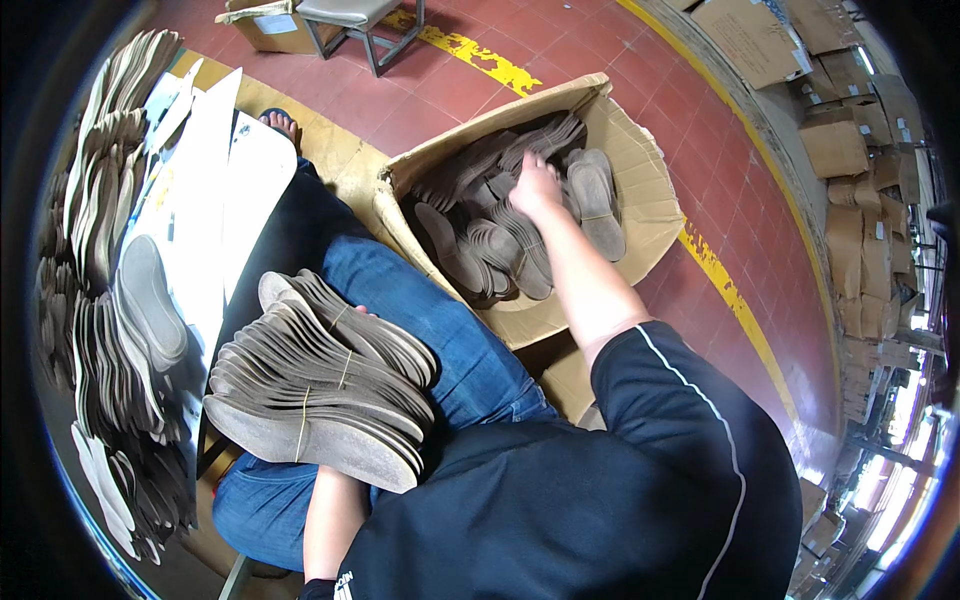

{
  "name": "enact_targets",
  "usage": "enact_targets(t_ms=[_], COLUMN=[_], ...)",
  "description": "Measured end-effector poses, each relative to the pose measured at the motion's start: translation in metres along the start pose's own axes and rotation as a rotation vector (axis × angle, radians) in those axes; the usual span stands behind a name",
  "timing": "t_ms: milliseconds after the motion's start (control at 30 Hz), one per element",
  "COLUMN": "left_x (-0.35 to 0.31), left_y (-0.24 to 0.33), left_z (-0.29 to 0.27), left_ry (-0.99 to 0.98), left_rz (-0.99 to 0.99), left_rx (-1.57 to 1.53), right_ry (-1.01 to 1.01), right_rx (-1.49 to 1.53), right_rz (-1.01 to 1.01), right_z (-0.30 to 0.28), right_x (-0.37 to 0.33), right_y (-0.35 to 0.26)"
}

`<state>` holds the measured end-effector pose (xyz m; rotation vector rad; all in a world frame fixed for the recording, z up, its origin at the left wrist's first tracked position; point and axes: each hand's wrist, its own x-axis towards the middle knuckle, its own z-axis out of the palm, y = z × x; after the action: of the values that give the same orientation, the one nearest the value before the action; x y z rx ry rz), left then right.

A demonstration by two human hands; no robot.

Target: The person sits on the floor and repeatedly picks up stacks of shoe insoles from a cardboard box, aligns them, and places them on a nearby table. The person handles the insoles by hand, organizing them into neat piles.

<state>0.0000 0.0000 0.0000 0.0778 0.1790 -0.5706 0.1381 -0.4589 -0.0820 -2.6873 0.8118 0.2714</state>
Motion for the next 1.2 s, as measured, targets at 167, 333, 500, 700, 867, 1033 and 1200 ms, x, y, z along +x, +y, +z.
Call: enact_targets(t_ms=[167, 333, 500, 700, 867, 1033, 1200], left_x=[-0.004, -0.01, 0.011, 0.028, 0.026, 0.014, 0.01], left_y=[-0.011, -0.003, -0.008, -0.023, -0.026, -0.019, -0.01], left_z=[0.065, 0.074, 0.089, 0.106, 0.097, 0.087, 0.069], left_ry=[0.208, 0.245, 0.46, 0.491, 0.499, 0.533, 0.364], left_rz=[0.022, 0.036, 0.037, 0.238, 0.208, 0.16, 0.185], left_rx=[0.237, 0.235, 0.486, 0.564, 0.522, 0.556, 0.431], right_ry=[0.178, 0.239, -0.396, -0.902, -0.713, -0.814, -0.752], right_rx=[0.056, 0.896, 1.051, 1.169, 1.338, 1.495, 1.632], right_rz=[-0.236, -0.58, -0.849, -0.417, -0.572, -0.521, -0.225], right_z=[-0.007, -0.062, -0.143, -0.15, -0.128, -0.119, -0.127], right_x=[-0.037, -0.181, -0.274, -0.228, -0.243, -0.245, -0.202], right_y=[0.003, -0.088, -0.146, -0.142, -0.122, -0.094, -0.042])
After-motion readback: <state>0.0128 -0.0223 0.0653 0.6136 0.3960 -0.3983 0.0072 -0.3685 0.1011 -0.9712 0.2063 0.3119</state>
